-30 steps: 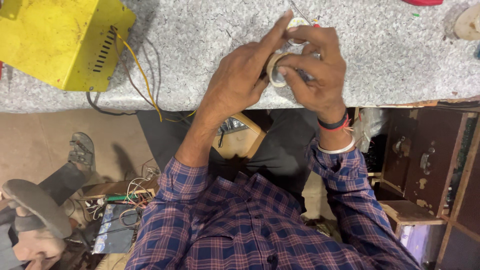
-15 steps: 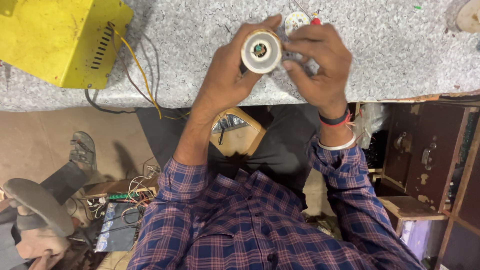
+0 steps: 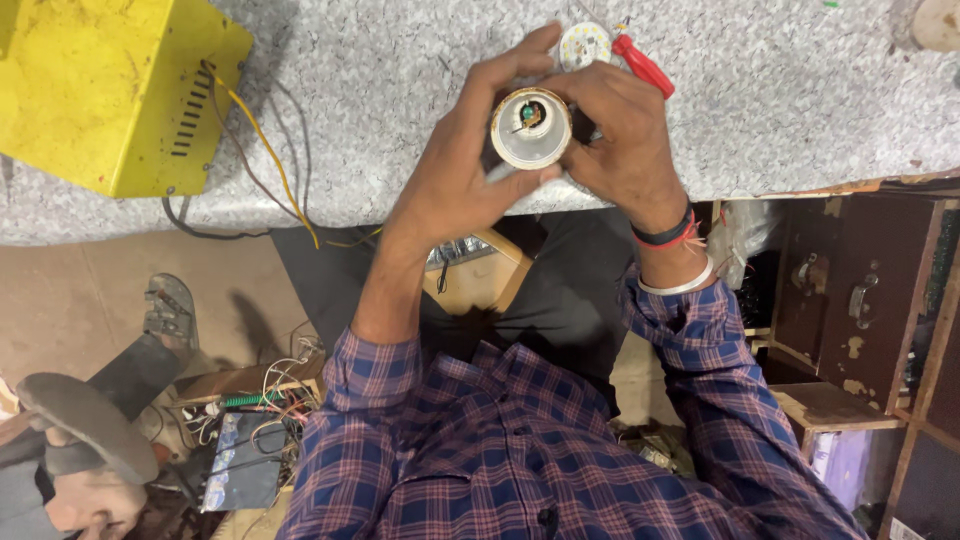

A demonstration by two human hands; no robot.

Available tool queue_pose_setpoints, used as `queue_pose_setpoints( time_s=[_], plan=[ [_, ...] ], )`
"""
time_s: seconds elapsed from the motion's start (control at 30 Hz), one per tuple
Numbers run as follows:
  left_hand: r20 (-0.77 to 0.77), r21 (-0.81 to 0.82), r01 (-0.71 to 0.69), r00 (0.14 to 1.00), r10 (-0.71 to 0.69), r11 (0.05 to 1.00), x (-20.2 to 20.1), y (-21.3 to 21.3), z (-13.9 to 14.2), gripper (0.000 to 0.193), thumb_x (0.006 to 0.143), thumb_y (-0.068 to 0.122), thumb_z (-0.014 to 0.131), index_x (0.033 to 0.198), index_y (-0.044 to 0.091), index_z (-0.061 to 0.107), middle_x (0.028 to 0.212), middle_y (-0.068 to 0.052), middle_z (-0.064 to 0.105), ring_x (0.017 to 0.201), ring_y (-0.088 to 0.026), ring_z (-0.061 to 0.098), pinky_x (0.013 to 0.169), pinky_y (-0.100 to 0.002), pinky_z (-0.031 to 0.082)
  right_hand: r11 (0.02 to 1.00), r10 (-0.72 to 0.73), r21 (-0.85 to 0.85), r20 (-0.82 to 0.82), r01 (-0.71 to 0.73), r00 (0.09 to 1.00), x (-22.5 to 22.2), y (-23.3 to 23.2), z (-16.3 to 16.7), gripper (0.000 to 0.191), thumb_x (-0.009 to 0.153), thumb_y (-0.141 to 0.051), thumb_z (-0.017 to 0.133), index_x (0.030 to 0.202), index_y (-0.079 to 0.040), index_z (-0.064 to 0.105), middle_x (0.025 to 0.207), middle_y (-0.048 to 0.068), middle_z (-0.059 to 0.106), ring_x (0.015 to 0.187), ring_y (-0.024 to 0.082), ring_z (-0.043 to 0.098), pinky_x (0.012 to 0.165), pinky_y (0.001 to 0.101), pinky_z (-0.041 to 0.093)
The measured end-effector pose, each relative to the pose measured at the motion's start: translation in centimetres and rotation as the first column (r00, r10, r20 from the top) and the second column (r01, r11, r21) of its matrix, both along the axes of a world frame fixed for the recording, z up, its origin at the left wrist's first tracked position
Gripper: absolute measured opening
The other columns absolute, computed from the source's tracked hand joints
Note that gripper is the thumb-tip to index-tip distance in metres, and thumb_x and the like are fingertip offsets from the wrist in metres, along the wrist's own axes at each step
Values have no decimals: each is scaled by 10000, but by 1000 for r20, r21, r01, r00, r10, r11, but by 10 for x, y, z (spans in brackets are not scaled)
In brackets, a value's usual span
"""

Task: The person sits at a workbench repairing a small LED light. They use a screwdriver to pry open the round LED board, hold a bulb holder in one hand, and use a soldering iron to solder wires and components, then handle a small circuit board and resume soldering.

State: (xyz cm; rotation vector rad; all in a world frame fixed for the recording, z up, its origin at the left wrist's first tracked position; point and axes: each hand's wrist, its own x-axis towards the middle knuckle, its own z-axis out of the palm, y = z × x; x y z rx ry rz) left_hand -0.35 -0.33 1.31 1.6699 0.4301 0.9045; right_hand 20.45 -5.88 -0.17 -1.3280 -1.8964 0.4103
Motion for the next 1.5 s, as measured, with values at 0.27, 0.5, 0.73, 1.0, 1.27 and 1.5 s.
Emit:
queue_pose_setpoints(
  time_s=[0.27,0.5,0.73,1.0,1.27,1.5],
  plan=[
    [-226,-80,-291,937,267,953,-21,-24,37,361,895,160,838,1202,86,664,1448,-102,621,1284,-230,687,1025,-357,605,999,-51,-3,-9,51,999,-2,-2,8,311,926,-49,880,1193,-53,720,1013,68,721,808,205,676,686,320,518],
    [-340,475,-349,774,535,808,-20,-24,33,212,959,100,812,1124,64,684,1344,-78,658,1154,-327,679,966,-419,575,1000,3,9,11,-3,1000,0,0,6,294,932,-20,840,1195,-60,714,1005,68,736,879,199,718,715,307,532],
    [-371,325,-420,768,523,847,-14,-26,33,112,994,76,760,1056,66,667,1187,-71,719,891,-285,738,727,-373,584,999,20,-43,-23,-21,1000,3,0,4,320,936,-49,855,1227,-58,723,993,81,723,869,220,684,731,342,516],
    [-314,313,-442,787,531,840,-6,-30,35,131,1028,95,746,1077,62,630,1172,-79,711,857,-265,741,693,-358,578,995,-18,-103,-72,11,997,3,-2,4,331,937,-42,822,1250,-30,712,961,89,696,738,180,630,659,300,493],
    [-289,330,-457,784,550,826,-1,-42,37,144,1045,68,742,1112,46,616,1218,-59,710,839,-231,749,676,-307,592,990,-54,-133,-104,40,993,1,-4,8,249,974,-10,768,1219,-29,729,943,77,708,745,135,652,668,254,500],
    [-276,293,-470,793,544,833,-1,-42,37,135,1032,78,758,1096,53,641,1225,-70,723,845,-181,764,674,-294,596,985,-51,-169,-150,25,987,2,-5,8,265,983,-16,774,1244,-43,736,949,71,699,718,131,643,639,250,486]
  ],
)
